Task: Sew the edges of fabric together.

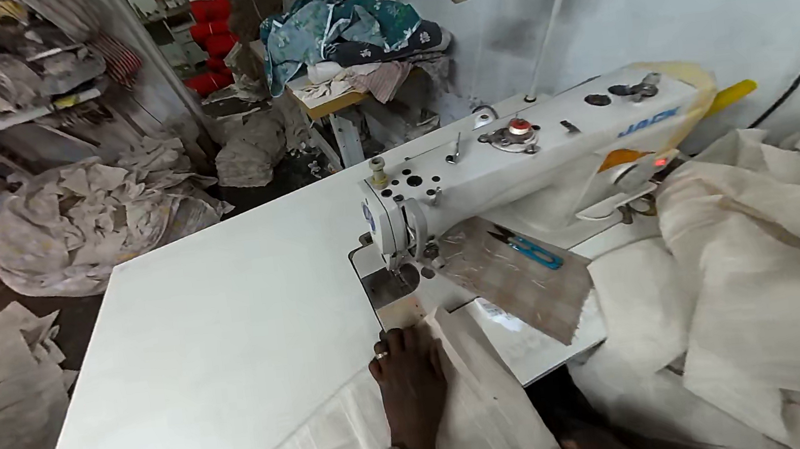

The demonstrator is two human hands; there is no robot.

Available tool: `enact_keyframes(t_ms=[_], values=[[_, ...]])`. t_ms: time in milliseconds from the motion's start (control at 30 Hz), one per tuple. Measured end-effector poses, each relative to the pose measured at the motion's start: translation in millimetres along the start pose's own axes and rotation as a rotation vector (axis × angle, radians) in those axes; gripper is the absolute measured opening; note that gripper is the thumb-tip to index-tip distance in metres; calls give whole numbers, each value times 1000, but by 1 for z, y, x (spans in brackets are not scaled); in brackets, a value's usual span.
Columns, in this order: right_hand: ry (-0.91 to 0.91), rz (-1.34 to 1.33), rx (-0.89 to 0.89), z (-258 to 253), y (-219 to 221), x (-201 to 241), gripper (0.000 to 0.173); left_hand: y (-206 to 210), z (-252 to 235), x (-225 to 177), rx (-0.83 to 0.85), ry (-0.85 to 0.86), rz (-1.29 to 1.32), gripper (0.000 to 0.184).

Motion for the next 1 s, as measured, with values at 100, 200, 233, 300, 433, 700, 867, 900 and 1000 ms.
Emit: enact_keyframes(t_ms=[100,200,233,300,433,700,867,900,1000], values=[[-172,134,-320,15,-34,41,25,2,1,5,-68,39,51,34],[-566,-51,-716,13,-58,94,18,6,-4,13,-135,140,227,24],[-684,-116,-741,1,-61,111,19,7,-5,14,-154,164,292,19],[-795,-179,-589,-27,-63,138,24,6,-6,11,-149,149,408,15],[-901,-12,-158,-65,-82,176,32,0,-3,15,-160,73,637,18],[-857,153,295,-103,-106,198,21,3,13,4,-224,-14,788,42],[-786,255,95,-91,-94,205,22,12,17,-13,-293,-116,554,22],[-779,261,63,-91,-91,205,22,13,16,-13,-296,-112,543,19],[-708,262,-6,-87,-86,206,22,14,14,-13,-275,-87,456,19]])
Point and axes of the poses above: each hand's wrist, its own z-axis away from the middle knuckle, its own y-axis out of the palm, x = y × z, the point moved 2 cm from there along -z, towards the middle knuckle, and after that the axes turned 14 degrees about y, right-handed, at the moved point
